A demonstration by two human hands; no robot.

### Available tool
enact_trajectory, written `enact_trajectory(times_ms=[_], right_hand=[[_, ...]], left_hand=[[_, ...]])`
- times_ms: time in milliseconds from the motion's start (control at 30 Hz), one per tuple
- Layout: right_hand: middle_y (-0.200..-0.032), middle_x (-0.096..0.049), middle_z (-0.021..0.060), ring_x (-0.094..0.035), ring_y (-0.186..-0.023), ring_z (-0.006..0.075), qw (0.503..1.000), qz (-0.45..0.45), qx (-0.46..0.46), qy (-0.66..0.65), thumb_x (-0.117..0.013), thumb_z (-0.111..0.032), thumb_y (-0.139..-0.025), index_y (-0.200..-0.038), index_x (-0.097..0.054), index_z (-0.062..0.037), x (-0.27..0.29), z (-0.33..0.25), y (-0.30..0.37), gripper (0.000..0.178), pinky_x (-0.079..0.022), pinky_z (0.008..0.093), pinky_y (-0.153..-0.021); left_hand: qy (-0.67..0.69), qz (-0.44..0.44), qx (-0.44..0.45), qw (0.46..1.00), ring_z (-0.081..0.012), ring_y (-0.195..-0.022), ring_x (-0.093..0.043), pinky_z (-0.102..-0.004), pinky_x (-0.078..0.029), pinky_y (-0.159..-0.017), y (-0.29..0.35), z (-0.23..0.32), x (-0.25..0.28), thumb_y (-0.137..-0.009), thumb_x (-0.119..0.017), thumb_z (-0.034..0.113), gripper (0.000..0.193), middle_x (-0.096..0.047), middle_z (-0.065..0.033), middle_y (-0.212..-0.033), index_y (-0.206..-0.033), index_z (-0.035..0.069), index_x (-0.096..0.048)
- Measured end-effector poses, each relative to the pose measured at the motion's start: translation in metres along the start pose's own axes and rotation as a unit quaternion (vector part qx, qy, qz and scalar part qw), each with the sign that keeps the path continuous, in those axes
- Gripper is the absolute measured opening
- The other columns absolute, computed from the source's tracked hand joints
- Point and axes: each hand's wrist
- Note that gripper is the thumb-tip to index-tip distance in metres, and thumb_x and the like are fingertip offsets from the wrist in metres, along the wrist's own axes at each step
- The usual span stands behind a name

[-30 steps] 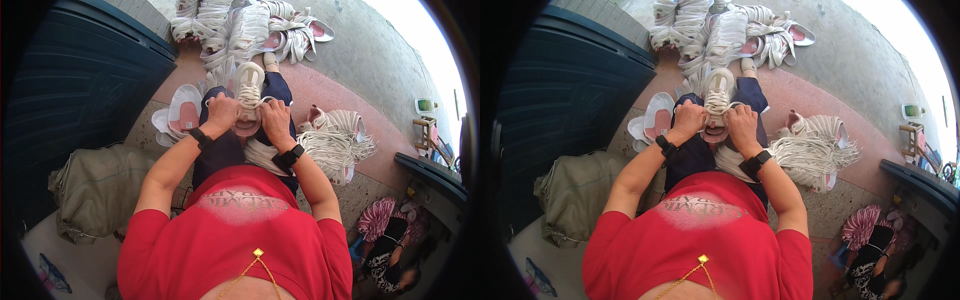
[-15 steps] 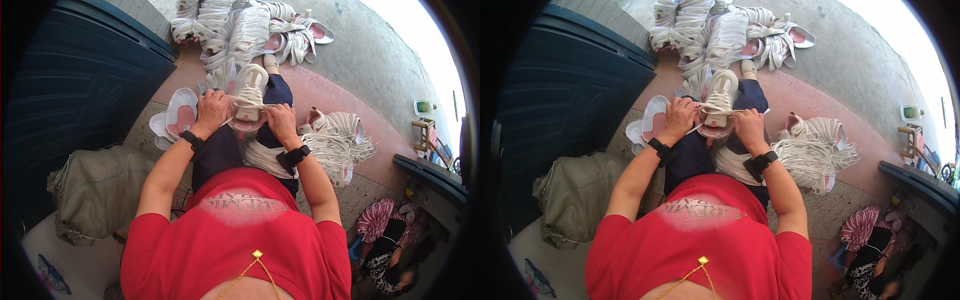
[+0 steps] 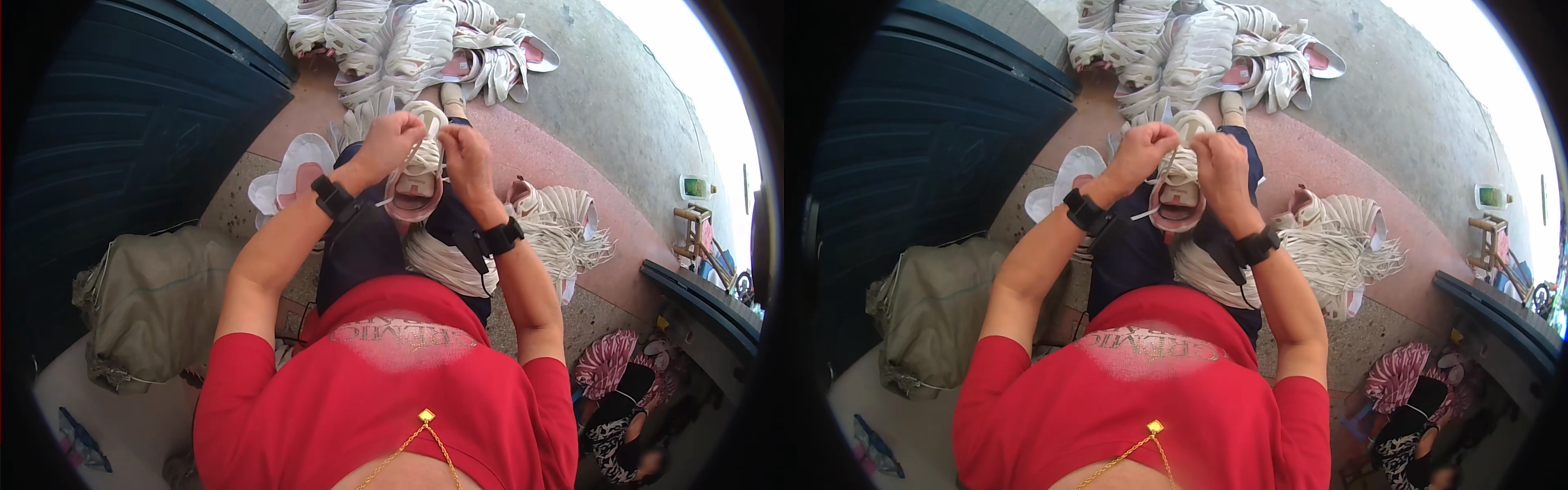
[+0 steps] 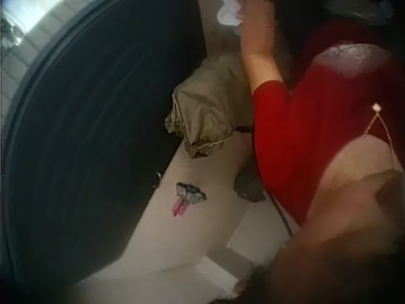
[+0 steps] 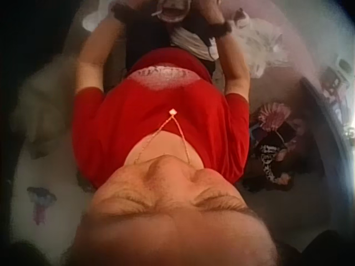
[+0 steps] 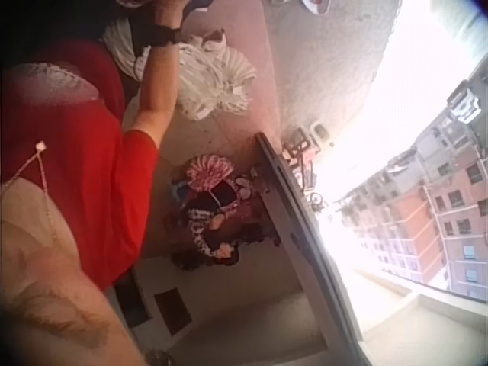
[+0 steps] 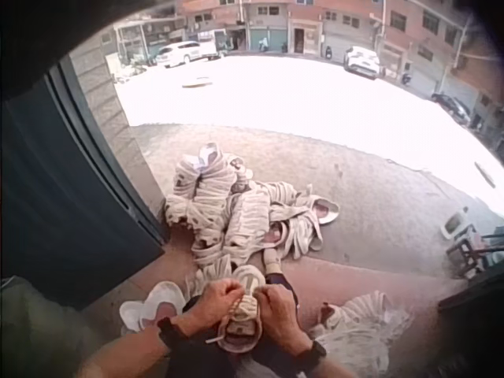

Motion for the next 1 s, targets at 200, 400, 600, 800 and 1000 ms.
enact_trajectory(times_ms=[200, 400, 600, 800, 1000], right_hand=[[-0.110, -0.068, 0.0148, -0.065, -0.094, 0.0223, 0.998, 0.005, -0.061, 0.021, -0.068, -0.023, -0.095, -0.132, -0.055, 0.0030, 0.005, 0.029, -0.056, 0.047, -0.051, 0.0343, -0.083], [-0.111, -0.067, 0.0136, -0.063, -0.093, 0.0173, 0.966, -0.019, -0.254, -0.046, -0.063, -0.018, -0.097, -0.128, -0.058, 0.0044, 0.026, 0.115, -0.005, 0.039, -0.049, 0.0305, -0.079], [-0.103, -0.068, 0.0081, -0.062, -0.076, 0.0086, 0.970, -0.035, -0.241, 0.001, -0.060, -0.017, -0.100, -0.124, -0.061, 0.0044, 0.000, 0.131, 0.022, 0.032, -0.050, 0.0246, -0.062], [-0.104, -0.069, 0.0136, -0.065, -0.087, 0.0200, 0.986, -0.111, -0.121, -0.004, -0.063, -0.019, -0.098, -0.121, -0.061, 0.0041, -0.084, 0.022, -0.020, 0.033, -0.052, 0.0322, -0.075], [-0.103, -0.068, 0.0222, -0.066, -0.091, 0.0347, 0.934, -0.327, 0.025, -0.141, -0.067, -0.027, -0.094, -0.122, -0.056, 0.0038, -0.202, -0.144, 0.001, 0.043, -0.052, 0.0428, -0.077]], left_hand=[[-0.018, 0.032, 0.066, 0.997, -0.0116, -0.078, -0.063, -0.0285, -0.051, -0.072, -0.055, -0.047, 0.078, -0.091, -0.069, 0.017, 0.020, -0.070, -0.0013, -0.088, -0.102, 0.001, -0.070], [-0.272, 0.137, 0.172, 0.937, -0.0365, -0.092, -0.070, -0.0443, -0.053, -0.084, 0.020, -0.213, 0.225, -0.086, -0.065, 0.030, 0.030, -0.072, -0.0208, -0.093, -0.095, 0.002, -0.072], [-0.354, 0.135, 0.175, 0.909, -0.0418, -0.096, -0.068, -0.0476, -0.054, -0.088, 0.050, -0.266, 0.226, -0.082, -0.069, 0.032, 0.034, -0.071, -0.0251, -0.097, -0.097, 0.002, -0.071], [-0.323, 0.160, 0.161, 0.919, -0.0443, -0.087, -0.067, -0.0498, -0.053, -0.077, 0.058, -0.247, 0.258, -0.075, -0.066, 0.017, 0.021, -0.069, -0.0253, -0.089, -0.090, 0.002, -0.067], [-0.198, 0.274, 0.018, 0.941, -0.0329, -0.069, -0.062, -0.0426, -0.049, -0.062, 0.111, -0.087, 0.310, -0.076, -0.071, 0.014, 0.018, -0.063, -0.0177, -0.073, -0.080, 0.003, -0.057]])
Point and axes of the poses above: each hand's wrist, its own y-axis away from the middle knuckle, its own x-axis out of the back of the hand, z = x × y
